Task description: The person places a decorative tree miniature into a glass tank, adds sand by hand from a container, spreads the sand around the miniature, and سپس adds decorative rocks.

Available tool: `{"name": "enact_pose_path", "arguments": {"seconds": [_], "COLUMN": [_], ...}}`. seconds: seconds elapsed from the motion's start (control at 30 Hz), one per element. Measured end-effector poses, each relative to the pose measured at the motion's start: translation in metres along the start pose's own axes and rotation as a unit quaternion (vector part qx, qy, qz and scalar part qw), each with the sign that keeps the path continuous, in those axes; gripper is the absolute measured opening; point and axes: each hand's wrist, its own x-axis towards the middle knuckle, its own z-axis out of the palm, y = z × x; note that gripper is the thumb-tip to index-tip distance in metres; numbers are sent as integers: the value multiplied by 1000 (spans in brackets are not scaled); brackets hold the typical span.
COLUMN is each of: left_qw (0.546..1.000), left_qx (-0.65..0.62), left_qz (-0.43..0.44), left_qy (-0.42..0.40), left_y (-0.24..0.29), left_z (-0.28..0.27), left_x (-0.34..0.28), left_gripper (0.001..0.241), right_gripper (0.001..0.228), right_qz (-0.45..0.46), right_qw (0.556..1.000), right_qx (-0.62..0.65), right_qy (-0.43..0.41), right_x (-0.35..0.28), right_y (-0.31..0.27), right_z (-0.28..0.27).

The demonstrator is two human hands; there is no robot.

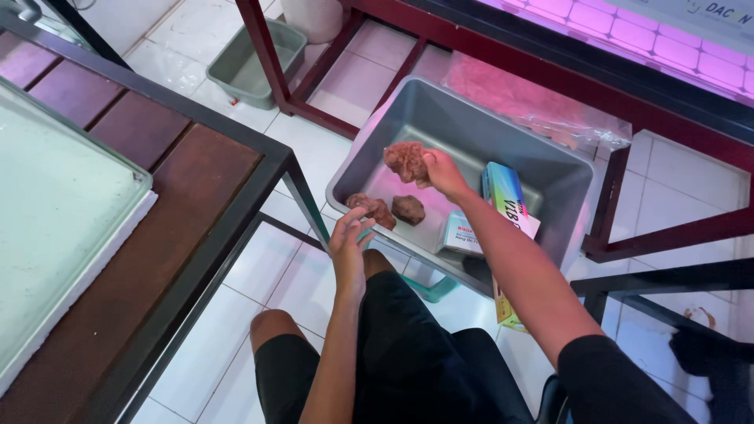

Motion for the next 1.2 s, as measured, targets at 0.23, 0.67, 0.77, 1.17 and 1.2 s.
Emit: {"name": "enact_pose_path", "arguments": {"seconds": [0.23,0.67,0.77,1.17,1.2], "left_qw": [990,936,947,915,912], "left_qx": [-124,-337,-313,-397,-403], "left_qz": [-59,-84,-42,8,14], "left_qy": [-41,-61,-65,-71,-72], "left_y": [3,-24,-20,34,39], "left_z": [16,17,20,1,-4], "left_x": [-10,-8,-12,-64,-69], "left_gripper": [52,39,36,53,53], "right_gripper": [40,80,95,100,97], "right_qz": [-100,-394,-331,-314,-320], "right_qw": [956,892,880,901,903], "right_qx": [191,97,204,149,131], "right_qy": [-198,-197,-271,-259,-256], "right_x": [-62,-142,-144,-167,-167], "right_y": [-46,-15,-12,-50,-55], "right_z": [-28,-38,-35,-4,2]}}
